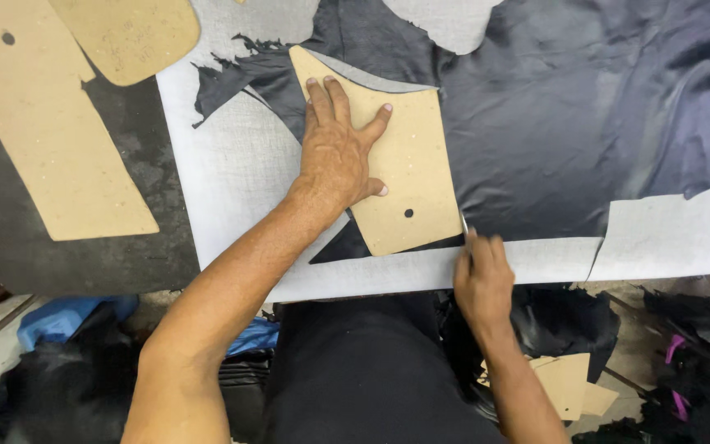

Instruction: The person uses a cardboard template and a rotary cutter to cut shapes from a large piece of black fabric on a white table. They repeatedly position the template, cut around it, remove the template, and set the cut fabric pieces aside.

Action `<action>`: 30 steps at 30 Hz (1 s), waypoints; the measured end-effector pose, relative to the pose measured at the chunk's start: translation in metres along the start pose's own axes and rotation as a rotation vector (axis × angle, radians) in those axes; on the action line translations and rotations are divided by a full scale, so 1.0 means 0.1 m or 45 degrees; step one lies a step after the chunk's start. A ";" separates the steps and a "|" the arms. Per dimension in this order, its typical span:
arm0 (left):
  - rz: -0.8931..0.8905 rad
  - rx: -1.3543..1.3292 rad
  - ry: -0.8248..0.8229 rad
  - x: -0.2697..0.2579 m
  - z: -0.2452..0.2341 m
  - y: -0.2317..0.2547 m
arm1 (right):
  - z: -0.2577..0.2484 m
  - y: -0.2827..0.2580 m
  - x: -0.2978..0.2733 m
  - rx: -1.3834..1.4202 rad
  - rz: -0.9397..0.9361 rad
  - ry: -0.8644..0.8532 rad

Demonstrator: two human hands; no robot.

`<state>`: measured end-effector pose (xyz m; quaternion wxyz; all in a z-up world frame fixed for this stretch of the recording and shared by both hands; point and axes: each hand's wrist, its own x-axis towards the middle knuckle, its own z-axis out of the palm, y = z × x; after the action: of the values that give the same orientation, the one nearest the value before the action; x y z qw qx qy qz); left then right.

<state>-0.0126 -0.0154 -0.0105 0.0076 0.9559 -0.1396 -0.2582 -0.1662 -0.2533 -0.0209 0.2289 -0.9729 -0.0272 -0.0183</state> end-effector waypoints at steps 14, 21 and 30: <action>-0.220 0.321 -0.087 0.60 -0.36 0.24 | 0.67 -0.80 0.48 0.457 -0.099 -0.273; -0.053 0.476 -0.231 0.64 -0.47 0.32 | 1.43 -1.50 1.70 0.269 -0.251 0.057; 0.003 0.414 -0.178 0.71 -0.49 0.33 | 1.54 -1.52 1.91 0.239 -0.335 -0.037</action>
<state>0.0619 -0.0693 -0.0006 -0.1565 0.9241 -0.1810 -0.2979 0.0182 -0.0404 -0.0820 0.3139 -0.9355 -0.1592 -0.0314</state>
